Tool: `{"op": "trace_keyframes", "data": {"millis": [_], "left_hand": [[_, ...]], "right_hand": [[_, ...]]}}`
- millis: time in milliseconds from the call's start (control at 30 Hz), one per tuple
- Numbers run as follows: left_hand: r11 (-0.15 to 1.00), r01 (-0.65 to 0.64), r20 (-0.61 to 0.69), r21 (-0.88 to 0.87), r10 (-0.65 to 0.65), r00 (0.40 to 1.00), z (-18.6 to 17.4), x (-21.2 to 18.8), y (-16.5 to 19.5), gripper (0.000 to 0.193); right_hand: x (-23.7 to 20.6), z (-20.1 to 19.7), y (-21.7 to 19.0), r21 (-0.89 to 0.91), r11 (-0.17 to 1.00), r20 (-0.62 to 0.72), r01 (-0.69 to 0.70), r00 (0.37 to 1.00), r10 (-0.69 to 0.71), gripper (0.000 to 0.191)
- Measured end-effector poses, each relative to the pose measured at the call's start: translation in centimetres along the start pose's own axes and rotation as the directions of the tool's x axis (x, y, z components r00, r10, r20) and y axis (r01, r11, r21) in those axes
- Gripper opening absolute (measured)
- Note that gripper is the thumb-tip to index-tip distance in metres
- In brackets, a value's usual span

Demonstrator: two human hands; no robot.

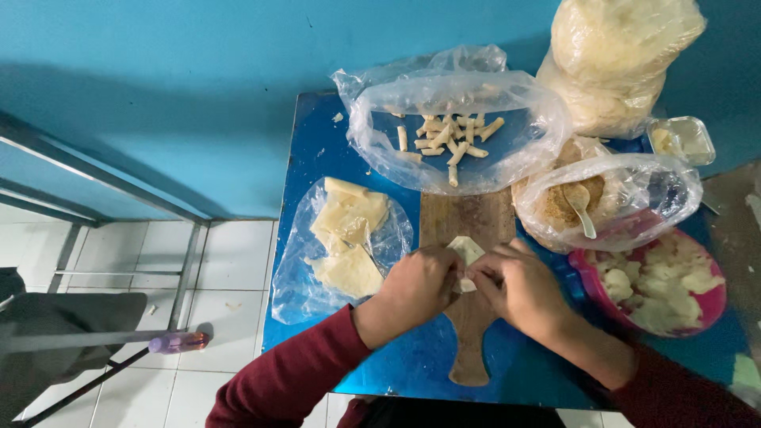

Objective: The person places small dough pieces onto a flat dough sheet on a wooden board, sprinkles brown sugar over them using a spoon from a plastic bag, and folds or presses the dough pieces together, building a layered stack of filled dough pieces on the board.

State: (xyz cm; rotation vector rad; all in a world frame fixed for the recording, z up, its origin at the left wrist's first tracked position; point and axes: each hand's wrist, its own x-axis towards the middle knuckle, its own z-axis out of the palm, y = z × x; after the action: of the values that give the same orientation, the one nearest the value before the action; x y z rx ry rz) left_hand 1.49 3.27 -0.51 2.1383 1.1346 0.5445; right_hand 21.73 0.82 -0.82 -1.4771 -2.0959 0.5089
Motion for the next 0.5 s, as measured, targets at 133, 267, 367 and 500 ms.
{"op": "trace_keyframes", "data": {"millis": [133,267,367,500], "left_hand": [[0.988,0.042,-0.037,-0.146,-0.048,0.998,-0.4,0.6,-0.5,0.013],[0.985,-0.169,-0.113,-0.032,0.164,0.98,-0.1,0.6,-0.8,0.012],[0.957,-0.284,-0.155,0.061,0.29,0.944,0.1,0.1,-0.8,0.015],[0.973,-0.224,-0.055,0.057,0.227,0.972,-0.2,0.0,-0.8,0.018]], "right_hand": [[1.1,-0.1,1.0,0.201,0.974,0.094,-0.101,0.992,0.084,0.014],[0.8,-0.5,0.2,0.097,0.995,0.009,0.03,0.999,-0.031,0.011],[0.0,-0.6,-1.1,-0.063,0.991,-0.037,0.119,0.992,-0.122,0.009],[-0.1,-0.7,-1.7,-0.152,0.981,-0.021,0.117,0.992,-0.122,0.014]]}}
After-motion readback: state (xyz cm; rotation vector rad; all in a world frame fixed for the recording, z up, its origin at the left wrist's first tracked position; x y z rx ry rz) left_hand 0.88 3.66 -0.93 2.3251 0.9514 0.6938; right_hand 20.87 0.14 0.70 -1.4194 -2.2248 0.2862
